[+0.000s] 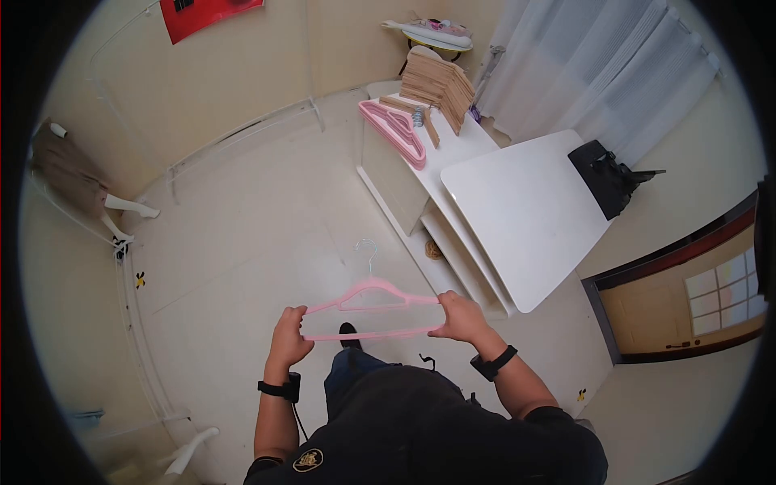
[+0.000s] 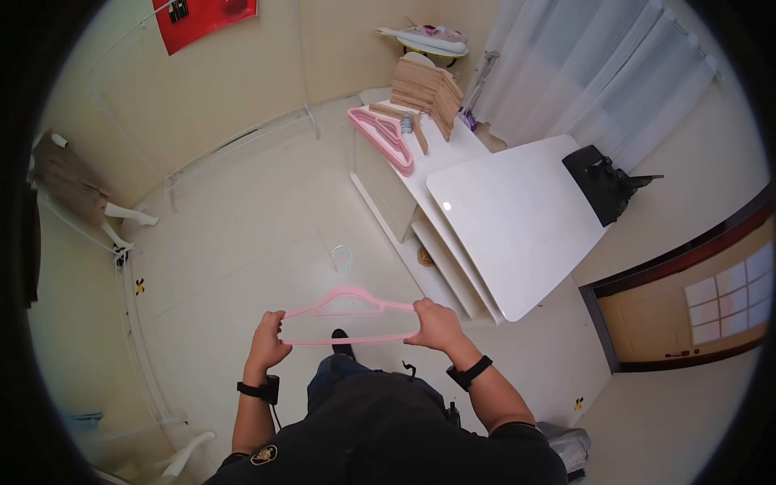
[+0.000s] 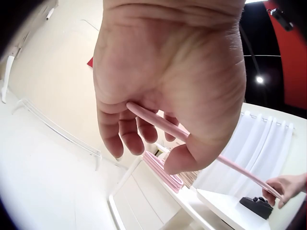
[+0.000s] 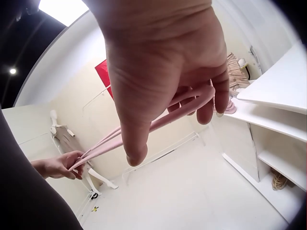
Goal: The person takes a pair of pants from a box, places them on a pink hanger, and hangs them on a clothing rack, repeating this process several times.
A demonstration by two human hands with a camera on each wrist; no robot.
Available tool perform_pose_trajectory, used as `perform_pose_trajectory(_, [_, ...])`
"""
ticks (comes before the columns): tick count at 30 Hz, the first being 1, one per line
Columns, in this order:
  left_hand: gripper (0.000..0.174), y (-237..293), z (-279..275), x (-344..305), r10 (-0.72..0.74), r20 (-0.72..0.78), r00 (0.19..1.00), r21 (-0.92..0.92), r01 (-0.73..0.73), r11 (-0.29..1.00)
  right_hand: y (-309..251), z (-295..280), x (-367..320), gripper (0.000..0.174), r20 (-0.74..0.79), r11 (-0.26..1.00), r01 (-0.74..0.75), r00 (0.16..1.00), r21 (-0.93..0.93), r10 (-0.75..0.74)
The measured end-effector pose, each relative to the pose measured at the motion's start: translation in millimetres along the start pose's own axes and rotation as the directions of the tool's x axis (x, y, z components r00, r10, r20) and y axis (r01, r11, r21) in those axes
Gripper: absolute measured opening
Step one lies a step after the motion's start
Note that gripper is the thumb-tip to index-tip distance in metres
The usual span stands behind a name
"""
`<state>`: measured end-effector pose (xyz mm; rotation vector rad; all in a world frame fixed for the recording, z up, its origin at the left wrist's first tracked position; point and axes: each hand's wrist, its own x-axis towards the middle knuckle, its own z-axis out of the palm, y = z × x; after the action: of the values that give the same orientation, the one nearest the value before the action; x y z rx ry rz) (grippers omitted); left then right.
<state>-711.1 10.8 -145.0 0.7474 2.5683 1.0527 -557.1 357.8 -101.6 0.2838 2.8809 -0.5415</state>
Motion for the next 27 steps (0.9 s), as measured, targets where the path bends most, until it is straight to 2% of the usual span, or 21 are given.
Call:
perform_pose_trajectory(5, [0.054,-23,-46,75,-0.013,0.014,1.0,-0.006,0.013,1.0,-26,-19,73,0.061,-0.012,1.0,-0.012,1.0,-0.015,0.012])
perform_pose_trajectory(11, [0.058,-38,-51,147,0.02,0.031,0.999,0.043,-0.021,0.999,-20,-36,138,0.061,-0.096,0.999,-0.051,0.994,0.015,0.053])
perform_pose_trajectory(18, [0.066,-10,-63,248,0.021,0.076,0.997,0.111,-0.03,0.993,25,-47,221,0.061,-0.19,0.997,-0.049,0.98,0.064,0.061])
perform_pose_trajectory(20, [0.07,2,-69,285,-0.06,0.191,0.98,0.082,0.045,0.996,44,-51,248,0.062,-0.199,0.994,-0.05,0.978,0.101,0.069])
perform_pose_trajectory(24, [0.072,26,-71,362,-0.105,0.249,0.963,0.12,0.077,0.99,78,-79,295,0.067,-0.148,0.968,-0.109,0.978,0.225,0.144])
perform_pose_trajectory(26, [0.072,31,-68,398,0.104,0.192,0.976,0.296,-0.159,0.942,96,-90,316,0.069,-0.157,0.968,-0.101,0.978,0.231,0.14])
perform_pose_trajectory(27, [0.07,35,-64,418,0.118,0.184,0.976,0.304,-0.171,0.937,104,-95,327,0.071,-0.117,0.961,-0.129,0.98,0.244,0.161])
